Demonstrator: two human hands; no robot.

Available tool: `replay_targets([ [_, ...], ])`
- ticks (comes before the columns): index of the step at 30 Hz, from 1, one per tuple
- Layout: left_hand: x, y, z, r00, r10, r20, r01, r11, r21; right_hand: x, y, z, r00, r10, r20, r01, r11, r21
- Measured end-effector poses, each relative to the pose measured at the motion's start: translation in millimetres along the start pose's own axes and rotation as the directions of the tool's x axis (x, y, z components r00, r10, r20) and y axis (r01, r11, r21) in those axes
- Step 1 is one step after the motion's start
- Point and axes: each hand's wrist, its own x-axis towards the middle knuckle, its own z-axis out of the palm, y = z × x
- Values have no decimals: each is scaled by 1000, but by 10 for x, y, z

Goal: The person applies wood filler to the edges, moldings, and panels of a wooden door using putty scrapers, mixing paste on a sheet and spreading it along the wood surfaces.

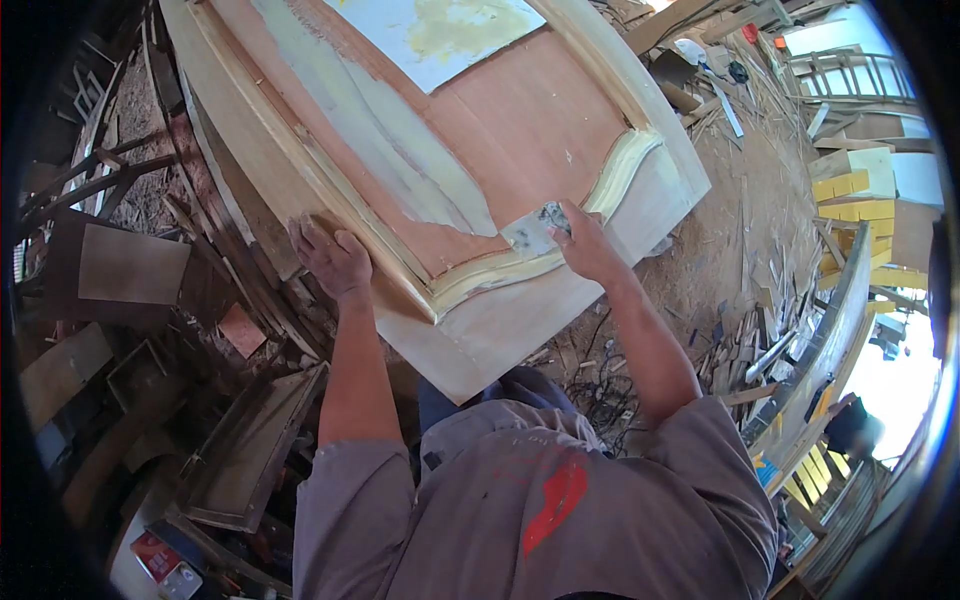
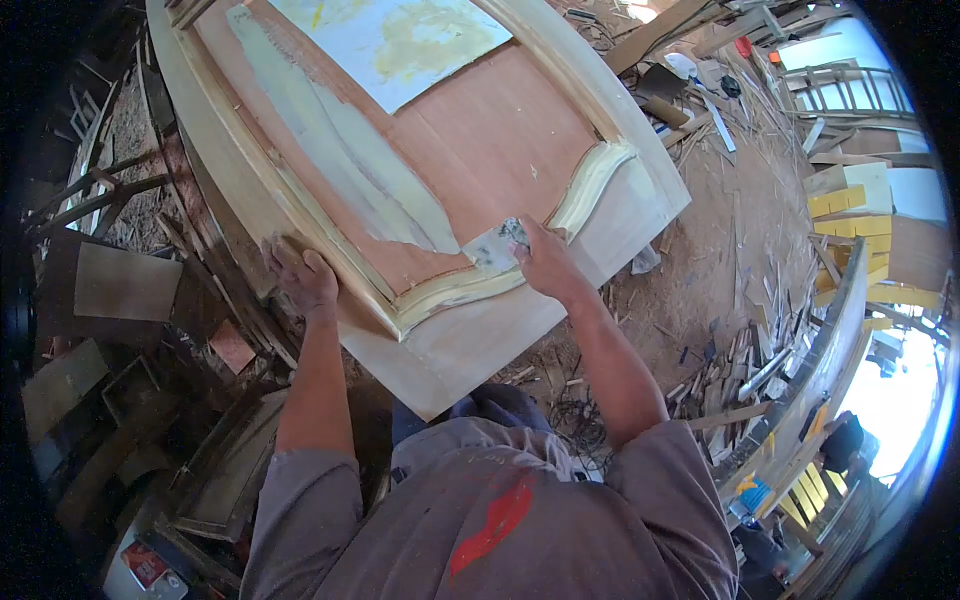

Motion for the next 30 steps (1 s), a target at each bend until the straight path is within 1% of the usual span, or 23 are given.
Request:
replay_targets([
  [1,15,31,-27,1000,-6,1,6,1000,-11,18,28,-20,1000,-10,0,10,1000,-23],
  [4,9,58,-41,999,-33,4,33,999,-41,20,48,-77,999,28,-25,-27,1000,12],
  [7,0,48,-32,999,-33,5,33,999,-34,70,27,-15,996,-83,8,84,992,-93],
  [10,-7,10,7,1000,-29,-7,29,999,-37,87,-36,-332,1000,-2,26,6,987,-162],
  [13,-7,59,-38,1000,-29,-11,29,999,-22,148,174,-399,998,-24,-64,16,993,-119],
  [14,-10,74,-43,999,-31,-11,30,999,-32,160,212,-409,1000,11,-22,-13,996,-88],
  [16,-5,74,-49,999,-33,-15,32,998,-48,179,8,-503,995,76,66,-74,997,-26],
  [19,-9,42,-5,999,-18,-43,15,997,-75,267,198,-598,995,91,-34,-90,995,37],
  [22,-15,79,-29,999,-33,-40,30,997,-69,282,322,-724,997,61,-52,-67,991,-118],
  [25,-9,103,-50,998,-62,-18,61,997,-48,339,411,-788,1000,25,-9,-26,988,-150],
  [28,-8,94,-35,999,-33,-34,32,998,-50,342,334,-853,997,63,39,-55,980,-191],
  [30,13,71,-30,999,-8,-35,6,999,-42,369,379,-831,999,24,31,-19,988,-153],
])
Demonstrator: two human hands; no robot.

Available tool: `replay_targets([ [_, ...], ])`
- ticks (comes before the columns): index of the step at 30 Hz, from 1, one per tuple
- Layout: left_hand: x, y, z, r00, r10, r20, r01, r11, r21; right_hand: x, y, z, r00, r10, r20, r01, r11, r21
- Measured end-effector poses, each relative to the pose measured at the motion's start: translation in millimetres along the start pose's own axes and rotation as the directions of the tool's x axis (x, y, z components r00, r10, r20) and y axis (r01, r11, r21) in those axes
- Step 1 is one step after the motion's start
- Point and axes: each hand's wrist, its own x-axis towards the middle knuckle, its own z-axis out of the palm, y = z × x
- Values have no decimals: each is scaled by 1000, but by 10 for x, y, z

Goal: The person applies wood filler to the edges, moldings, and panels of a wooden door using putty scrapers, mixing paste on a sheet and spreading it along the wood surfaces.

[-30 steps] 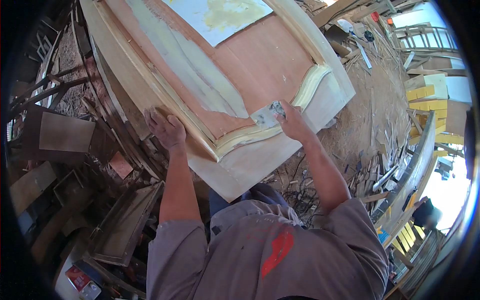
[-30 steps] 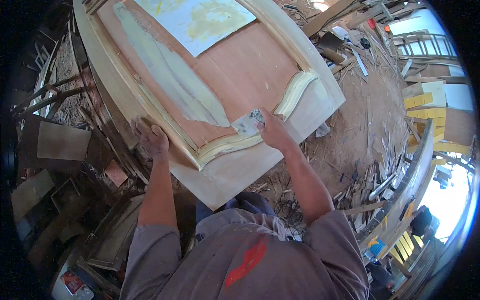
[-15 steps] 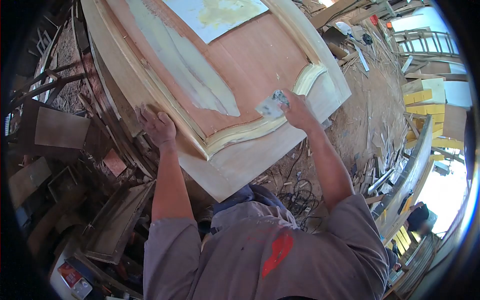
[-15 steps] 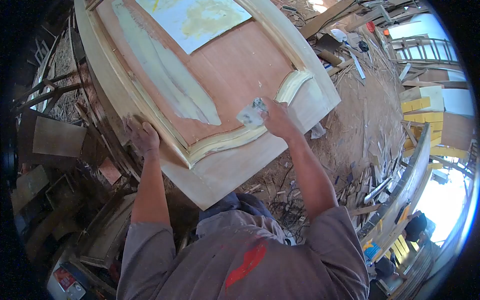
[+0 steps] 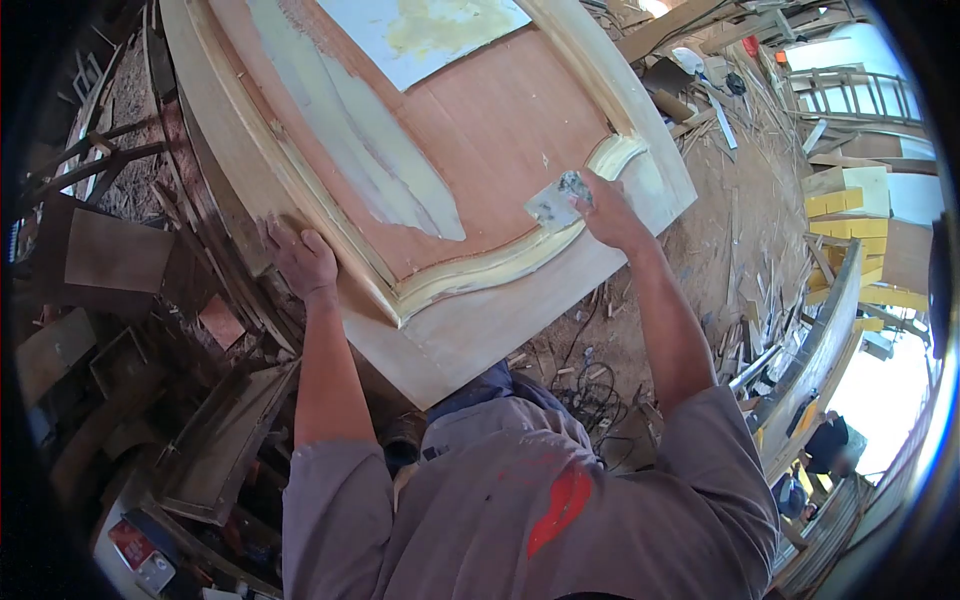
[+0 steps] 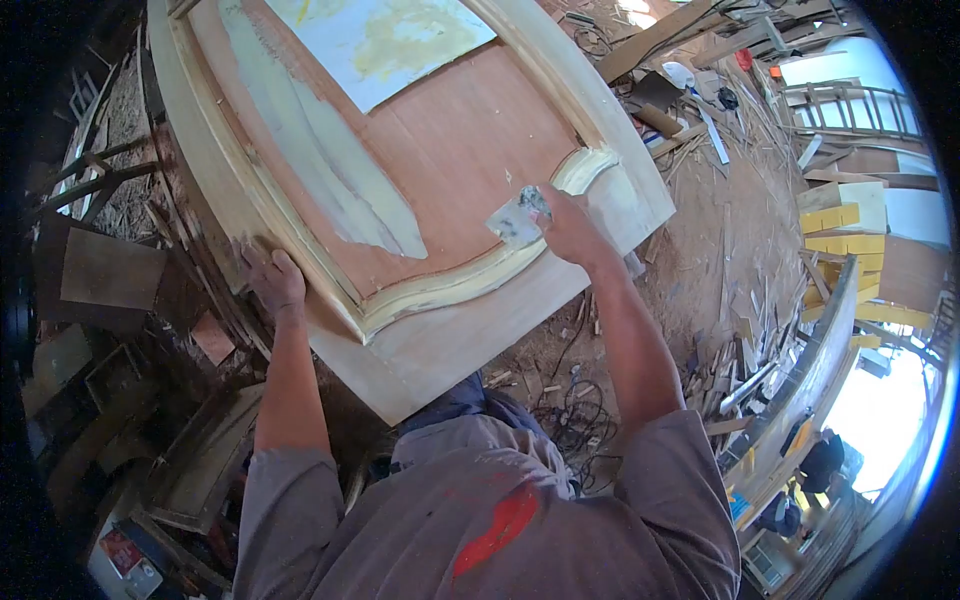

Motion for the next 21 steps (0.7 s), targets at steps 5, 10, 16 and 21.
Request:
replay_targets([
  [5,-23,-8,8,1000,12,-10,-12,1000,4,32,11,1,995,11,102,-17,998,56],
  [10,13,59,1,1000,4,3,-4,1000,0,62,-53,-41,986,-9,164,6,1000,22],
  [16,13,83,-15,1000,-3,5,3,1000,18,36,25,89,993,-112,48,110,993,37],
  [21,27,41,23,1000,15,-14,-15,999,47,93,69,-69,993,-47,109,45,999,19],
])
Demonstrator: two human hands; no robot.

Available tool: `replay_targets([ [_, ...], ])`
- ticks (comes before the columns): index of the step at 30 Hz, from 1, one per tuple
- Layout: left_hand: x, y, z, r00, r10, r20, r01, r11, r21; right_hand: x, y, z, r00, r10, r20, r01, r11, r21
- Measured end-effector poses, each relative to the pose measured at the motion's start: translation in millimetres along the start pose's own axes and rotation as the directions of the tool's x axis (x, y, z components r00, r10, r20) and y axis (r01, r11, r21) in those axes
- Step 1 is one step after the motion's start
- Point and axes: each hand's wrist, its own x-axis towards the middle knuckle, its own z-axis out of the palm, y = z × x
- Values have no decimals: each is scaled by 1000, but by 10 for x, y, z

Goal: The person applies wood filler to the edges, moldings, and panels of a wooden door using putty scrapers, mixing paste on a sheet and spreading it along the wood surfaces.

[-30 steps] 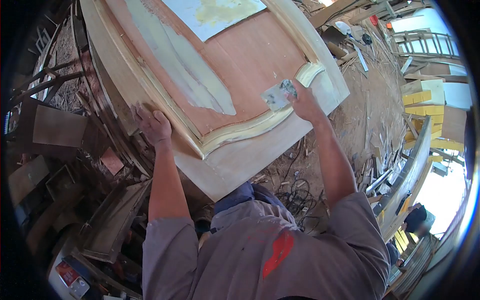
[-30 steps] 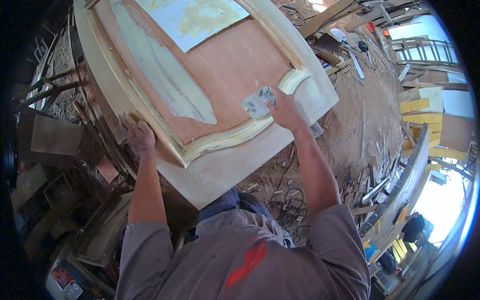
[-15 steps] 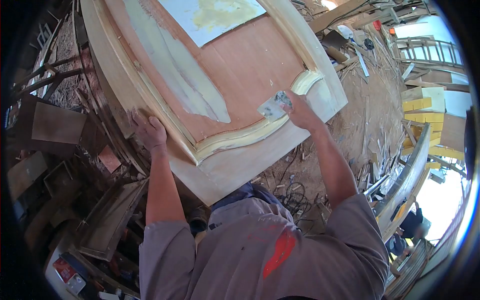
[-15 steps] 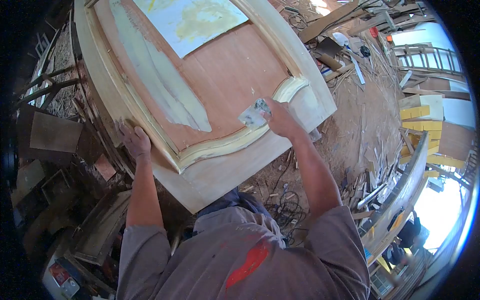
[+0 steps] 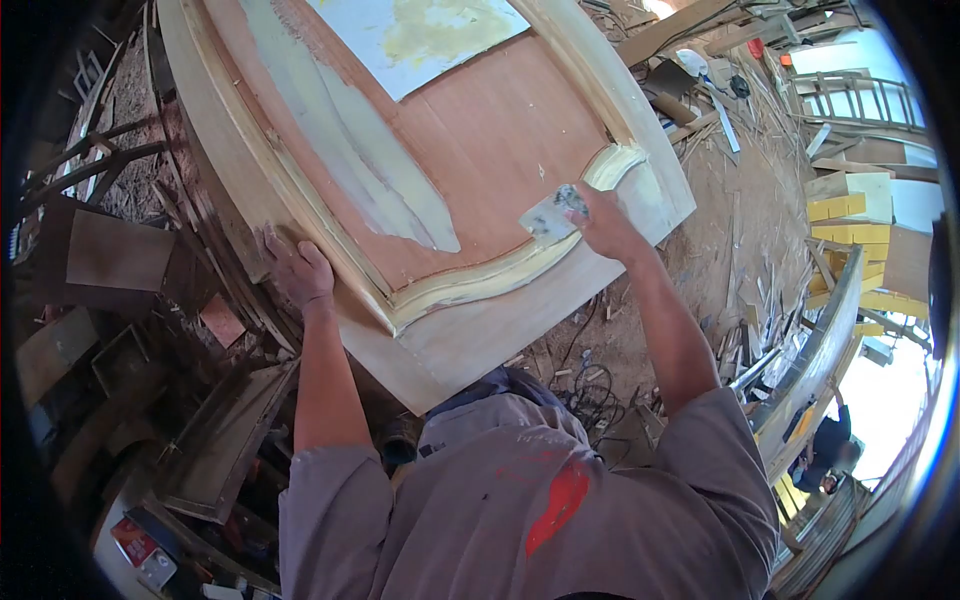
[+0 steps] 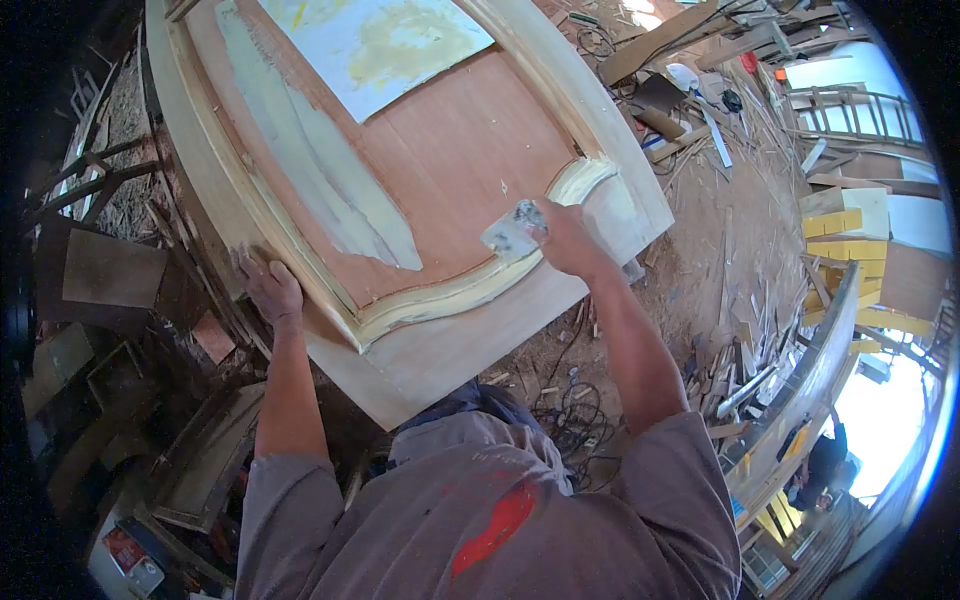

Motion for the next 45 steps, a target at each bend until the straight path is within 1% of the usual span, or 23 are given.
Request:
replay_targets([
  [1,-16,-10,-4,1000,-4,0,4,1000,20,-6,7,-17,1000,30,2,-30,999,19],
  [4,-20,49,-38,999,-38,4,38,999,-22,-56,-135,71,999,44,18,-44,999,4],
  [7,-16,7,-13,1000,-5,4,5,1000,5,-36,-159,17,998,42,55,-42,999,5],
  [10,-28,-17,7,1000,9,-10,-9,1000,-6,-25,-72,119,998,53,26,-56,991,121],
  [13,-20,-19,-1,1000,20,-11,-20,1000,-13,-34,-156,301,997,15,79,-18,999,41],
  [16,-25,-13,-4,1000,-15,-8,15,999,-31,-29,-185,184,991,-105,-88,114,987,111],
  [19,-47,-27,21,996,-82,40,83,996,-22,-39,-242,-96,999,-45,-18,48,981,189],
  [22,-43,-44,17,994,-97,56,100,993,-60,-83,-50,24,995,18,-99,-15,999,30],
  [25,-38,-9,-22,999,-43,32,45,998,-50,-113,13,123,993,56,-106,-52,998,37],
  [28,-27,54,-54,998,-61,33,63,996,-59,-100,-52,109,996,66,-53,-63,996,58],
  [31,-29,25,-38,999,-42,24,43,999,-32,-59,-16,124,995,59,-77,-50,992,116],
  [34,-33,22,-40,993,-100,64,103,993,-49,-98,-93,96,996,72,-56,-69,996,56],
  [37,-30,-3,-31,1000,-21,19,21,1000,-17,-25,-59,214,1000,18,19,-21,984,176],
  [40,-22,24,-49,997,-61,53,62,998,-30,-108,-274,325,1000,12,-8,-13,999,-50],
  [43,-24,55,-74,997,-66,51,68,997,-24,-136,-166,339,998,46,-49,-45,999,31],
  [45,-38,40,-95,997,-44,70,42,999,23,-94,-48,463,998,29,-56,-23,995,97],
])
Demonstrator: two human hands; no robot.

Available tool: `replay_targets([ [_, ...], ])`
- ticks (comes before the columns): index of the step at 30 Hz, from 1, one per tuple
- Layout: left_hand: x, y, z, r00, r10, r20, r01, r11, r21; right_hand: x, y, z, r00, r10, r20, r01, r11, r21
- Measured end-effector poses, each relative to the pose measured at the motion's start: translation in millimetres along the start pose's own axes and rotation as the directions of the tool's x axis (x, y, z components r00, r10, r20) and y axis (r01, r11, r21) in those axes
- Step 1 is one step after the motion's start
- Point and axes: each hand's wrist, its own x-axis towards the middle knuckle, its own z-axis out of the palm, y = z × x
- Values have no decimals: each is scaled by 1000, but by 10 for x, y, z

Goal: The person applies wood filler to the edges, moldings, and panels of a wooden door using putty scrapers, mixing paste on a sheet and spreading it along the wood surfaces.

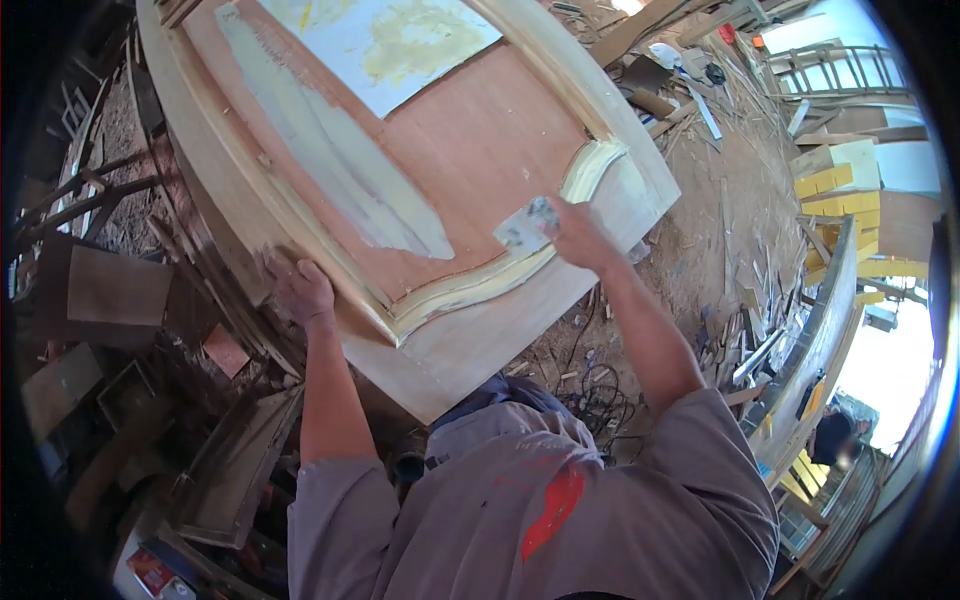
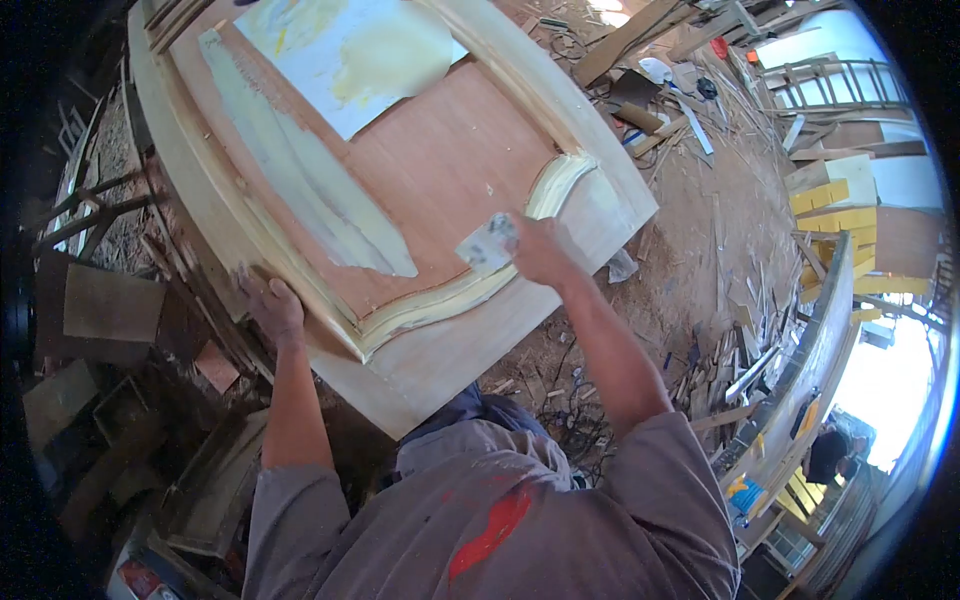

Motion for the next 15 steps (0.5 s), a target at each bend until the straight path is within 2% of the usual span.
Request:
replay_targets([
  [1,-16,-15,5,1000,18,13,-18,1000,14,14,112,83,1000,-1,-12,2,1000,31],
  [2,-40,-252,101,977,30,212,-111,918,380,80,325,351,995,-78,-58,81,996,40],
  [3,-50,-540,308,976,55,210,-137,906,400,148,475,490,982,-142,-126,147,989,27],
  [4,-58,-826,531,975,80,208,-163,893,419,87,269,273,982,-174,-77,169,984,-61],
  [6,-54,-1416,1013,949,233,213,-313,780,541,80,228,112,992,-123,-42,119,990,-75],
  [7,-22,-1379,1035,965,194,176,-255,850,461,106,329,154,988,-136,-71,138,990,17],
  [9,36,-1295,1043,988,115,99,-139,952,273,71,205,138,990,-137,-39,139,989,42],
  [11,-23,-868,618,991,133,-6,-131,979,156,50,96,187,991,-133,-15,133,989,58],
  [14,85,-857,586,891,445,-90,-368,823,432,-99,201,64,987,-139,-82,142,989,27],
  [15,116,-806,623,934,357,-3,-319,839,441,-134,216,73,986,-137,-92,142,989,44],
])
